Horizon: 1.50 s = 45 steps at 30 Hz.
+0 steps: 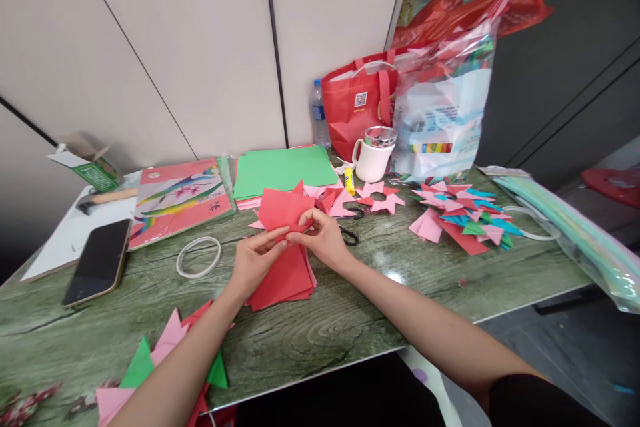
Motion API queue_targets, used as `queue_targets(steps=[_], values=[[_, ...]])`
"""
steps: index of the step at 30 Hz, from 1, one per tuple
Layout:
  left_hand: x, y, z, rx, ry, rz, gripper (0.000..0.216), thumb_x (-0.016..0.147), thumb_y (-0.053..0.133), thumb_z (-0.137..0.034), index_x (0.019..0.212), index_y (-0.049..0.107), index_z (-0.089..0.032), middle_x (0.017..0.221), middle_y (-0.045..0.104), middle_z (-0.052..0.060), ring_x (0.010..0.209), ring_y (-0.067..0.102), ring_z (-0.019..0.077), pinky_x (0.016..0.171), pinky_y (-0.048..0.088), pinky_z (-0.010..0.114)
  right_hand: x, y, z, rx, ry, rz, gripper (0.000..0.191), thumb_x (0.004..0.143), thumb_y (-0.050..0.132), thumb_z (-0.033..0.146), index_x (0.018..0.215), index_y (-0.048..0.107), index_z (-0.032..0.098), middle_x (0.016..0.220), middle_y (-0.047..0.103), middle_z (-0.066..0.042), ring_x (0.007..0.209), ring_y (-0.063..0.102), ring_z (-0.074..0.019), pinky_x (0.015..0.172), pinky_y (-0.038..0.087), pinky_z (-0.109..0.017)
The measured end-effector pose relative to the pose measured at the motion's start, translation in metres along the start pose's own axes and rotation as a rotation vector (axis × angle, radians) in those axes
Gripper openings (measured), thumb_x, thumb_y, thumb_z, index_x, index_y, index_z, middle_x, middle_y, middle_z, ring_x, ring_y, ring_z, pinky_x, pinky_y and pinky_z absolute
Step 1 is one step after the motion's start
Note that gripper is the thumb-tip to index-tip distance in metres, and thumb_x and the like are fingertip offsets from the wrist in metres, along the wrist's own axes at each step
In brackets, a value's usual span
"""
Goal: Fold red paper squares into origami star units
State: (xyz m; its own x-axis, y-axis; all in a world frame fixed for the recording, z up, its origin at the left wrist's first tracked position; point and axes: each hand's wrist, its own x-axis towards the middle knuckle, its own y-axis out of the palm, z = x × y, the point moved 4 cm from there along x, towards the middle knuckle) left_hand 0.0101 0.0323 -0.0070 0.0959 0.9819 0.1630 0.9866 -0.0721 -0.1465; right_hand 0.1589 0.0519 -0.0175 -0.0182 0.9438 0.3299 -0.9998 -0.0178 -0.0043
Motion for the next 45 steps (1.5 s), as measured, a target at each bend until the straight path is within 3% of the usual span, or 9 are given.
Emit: queue_targets(steps=[5, 13, 17, 23, 29, 34, 39, 45], values=[[0.0012, -0.0029, 0.0026, 0.02, 0.005, -0.043, 0.029, 0.064, 0.07, -0.024, 0.092, 0.072, -0.015, 0.067, 0.071, 0.003, 0.055, 0.059, 0.0126, 0.051, 0.047, 0.021, 0.0019, 0.0009, 0.0011, 0.091, -0.005, 0.04, 0.015, 0.067, 0.065, 0.029, 0.073, 0.056, 0.018, 0.074, 0.058, -0.001, 0.069, 0.056, -0.0144, 0.062, 0.046, -0.025], [0.0025, -0.0022, 0.0058, -0.093, -0.052, -0.027, 0.039, 0.06, 0.074, -0.026, 0.098, 0.07, -0.015, 0.067, 0.069, 0.004, 0.057, 0.058, 0.0128, 0.053, 0.047, 0.022, 0.0013, -0.0024, -0.0001, 0.09, 0.022, 0.012, 0.017, 0.064, 0.069, 0.03, 0.075, 0.064, 0.018, 0.073, 0.064, -0.002, 0.064, 0.058, -0.015, 0.06, 0.047, -0.027], [0.0029, -0.0007, 0.0057, -0.121, -0.069, -0.001, 0.043, 0.058, 0.076, -0.022, 0.1, 0.069, -0.015, 0.051, 0.059, -0.003, 0.048, 0.05, 0.0083, 0.047, 0.042, 0.019, 0.0004, -0.0025, -0.0008, 0.102, 0.04, 0.008, 0.018, 0.064, 0.07, 0.03, 0.077, 0.066, 0.018, 0.07, 0.064, -0.002, 0.059, 0.057, -0.0145, 0.056, 0.046, -0.026], [0.0029, -0.0019, 0.0045, -0.092, -0.034, -0.021, 0.038, 0.061, 0.074, -0.022, 0.098, 0.07, -0.016, 0.046, 0.051, -0.005, 0.043, 0.041, 0.0062, 0.042, 0.036, 0.018, -0.0007, -0.0013, 0.0013, 0.096, 0.026, -0.013, 0.017, 0.063, 0.07, 0.032, 0.073, 0.067, 0.019, 0.071, 0.066, -0.002, 0.064, 0.06, -0.016, 0.061, 0.049, -0.029], [0.0024, -0.0014, 0.0042, -0.045, -0.023, 0.023, 0.028, 0.063, 0.071, -0.021, 0.091, 0.072, -0.017, 0.052, 0.059, -0.002, 0.047, 0.046, 0.0079, 0.045, 0.038, 0.019, -0.0008, -0.0015, -0.0016, 0.112, 0.016, -0.028, 0.014, 0.063, 0.07, 0.028, 0.073, 0.068, 0.019, 0.074, 0.067, -0.003, 0.069, 0.06, -0.0168, 0.064, 0.049, -0.029], [0.0026, -0.0017, 0.0066, -0.04, -0.047, -0.012, 0.031, 0.063, 0.071, -0.022, 0.094, 0.071, -0.017, 0.045, 0.055, -0.005, 0.041, 0.041, 0.0067, 0.041, 0.034, 0.019, -0.0007, -0.0014, -0.0004, 0.127, 0.019, -0.036, 0.014, 0.061, 0.073, 0.029, 0.07, 0.068, 0.019, 0.071, 0.066, -0.003, 0.065, 0.059, -0.0162, 0.061, 0.047, -0.029], [0.0025, -0.0016, 0.0088, -0.088, -0.065, -0.008, 0.032, 0.062, 0.072, -0.023, 0.094, 0.071, -0.016, 0.049, 0.059, -0.003, 0.046, 0.048, 0.0087, 0.046, 0.039, 0.02, -0.0017, -0.0012, 0.0034, 0.203, 0.063, -0.051, 0.022, 0.058, 0.074, 0.032, 0.072, 0.062, 0.018, 0.062, 0.063, 0.0, 0.055, 0.058, -0.0141, 0.053, 0.046, -0.026], [0.0027, -0.0037, 0.0092, -0.094, -0.059, -0.019, 0.033, 0.062, 0.072, -0.024, 0.095, 0.071, -0.017, 0.051, 0.061, -0.002, 0.049, 0.051, 0.0093, 0.049, 0.042, 0.02, 0.0006, -0.0006, -0.0023, 0.42, 0.163, -0.098, 0.062, 0.045, 0.081, 0.026, 0.095, 0.045, 0.022, 0.068, 0.065, 0.004, 0.056, 0.06, -0.0137, 0.057, 0.05, -0.027]])
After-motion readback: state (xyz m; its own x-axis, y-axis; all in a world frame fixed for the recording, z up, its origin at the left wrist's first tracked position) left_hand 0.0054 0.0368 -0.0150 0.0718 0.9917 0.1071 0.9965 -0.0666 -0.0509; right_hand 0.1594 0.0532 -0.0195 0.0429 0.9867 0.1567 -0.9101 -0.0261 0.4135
